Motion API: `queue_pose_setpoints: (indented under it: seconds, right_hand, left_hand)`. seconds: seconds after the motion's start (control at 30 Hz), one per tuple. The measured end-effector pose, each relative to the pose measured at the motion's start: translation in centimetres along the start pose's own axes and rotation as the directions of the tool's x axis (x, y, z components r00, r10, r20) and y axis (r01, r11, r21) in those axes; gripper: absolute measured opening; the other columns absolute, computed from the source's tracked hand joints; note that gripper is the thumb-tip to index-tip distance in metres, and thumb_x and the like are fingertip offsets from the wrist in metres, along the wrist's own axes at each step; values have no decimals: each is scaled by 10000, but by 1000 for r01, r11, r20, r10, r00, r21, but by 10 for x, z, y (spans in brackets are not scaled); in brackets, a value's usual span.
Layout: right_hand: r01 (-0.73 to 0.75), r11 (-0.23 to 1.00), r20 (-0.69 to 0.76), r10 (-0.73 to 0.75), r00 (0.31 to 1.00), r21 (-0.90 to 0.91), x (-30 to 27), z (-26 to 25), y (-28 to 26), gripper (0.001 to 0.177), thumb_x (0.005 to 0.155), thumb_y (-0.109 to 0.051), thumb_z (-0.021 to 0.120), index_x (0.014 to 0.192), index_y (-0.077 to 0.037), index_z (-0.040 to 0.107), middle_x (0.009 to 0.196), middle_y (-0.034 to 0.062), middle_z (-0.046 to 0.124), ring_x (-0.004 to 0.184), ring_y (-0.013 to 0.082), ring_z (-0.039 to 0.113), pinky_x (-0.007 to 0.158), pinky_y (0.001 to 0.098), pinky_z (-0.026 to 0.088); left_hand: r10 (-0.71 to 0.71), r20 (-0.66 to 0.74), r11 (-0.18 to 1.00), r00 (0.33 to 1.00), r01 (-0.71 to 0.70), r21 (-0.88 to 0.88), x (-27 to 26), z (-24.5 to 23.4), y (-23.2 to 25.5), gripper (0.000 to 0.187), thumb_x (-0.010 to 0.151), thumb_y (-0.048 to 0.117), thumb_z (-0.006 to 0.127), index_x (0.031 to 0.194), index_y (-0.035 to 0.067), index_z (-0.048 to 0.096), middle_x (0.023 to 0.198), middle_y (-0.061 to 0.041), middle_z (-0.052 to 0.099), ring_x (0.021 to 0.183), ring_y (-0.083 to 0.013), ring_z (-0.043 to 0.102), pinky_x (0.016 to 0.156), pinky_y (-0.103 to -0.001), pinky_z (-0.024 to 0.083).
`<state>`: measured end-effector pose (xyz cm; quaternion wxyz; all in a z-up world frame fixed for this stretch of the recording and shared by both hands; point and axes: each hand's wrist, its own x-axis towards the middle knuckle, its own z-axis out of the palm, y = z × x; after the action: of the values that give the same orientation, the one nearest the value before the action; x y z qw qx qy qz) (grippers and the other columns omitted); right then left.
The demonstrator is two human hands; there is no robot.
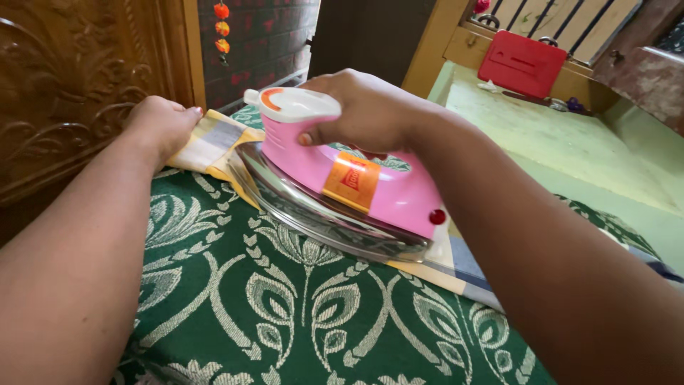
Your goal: The person folds a striped cloth on a green patterned ironing board and uses a pink electric iron to press it. They repeatedly smooth the fabric with their hands and move the iron back and forth across the cloth to remove wrinkles.
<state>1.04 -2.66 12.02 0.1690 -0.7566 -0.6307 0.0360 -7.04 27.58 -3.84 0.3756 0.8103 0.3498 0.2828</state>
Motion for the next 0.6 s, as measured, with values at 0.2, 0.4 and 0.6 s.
queue_pose_setpoints:
  seconds: [0.2, 0.4, 0.6]
  right_hand:
    - [-21, 996, 25, 18, 1000, 91, 8, 0, -8, 614, 782, -373, 821, 1320, -116, 676, 1093, 49, 786, 955, 162, 716, 873, 320, 542]
    - [-80, 958, 159, 36, 987, 277, -16, -9, -12, 647, 782, -411, 832, 1328, -101, 677, 925, -7, 726, 771, 82, 612, 666, 289, 502]
    - [-368, 893, 90, 357, 930, 259, 7, -7, -6, 365, 866, -355, 746, 1038, -38, 693, 592, 69, 522, 403, 131, 454, 381, 336, 373]
  left_hand:
    - [20, -129, 990, 991, -2, 139, -23, -11, 27, 539, 929, 564, 733, 1117, 59, 729, 1094, -163, 738, 967, -322, 700, 830, -465, 536]
    - [-30, 67, 955, 997, 9, 297, -39, -14, 43, 512, 798, 543, 826, 1092, 127, 780, 1080, -122, 757, 965, -286, 717, 841, -456, 550]
    - [-45, 121, 995, 992, 34, 91, -20, -3, 20, 419, 851, 409, 837, 1009, 23, 795, 927, -142, 778, 798, -246, 739, 769, -395, 553]
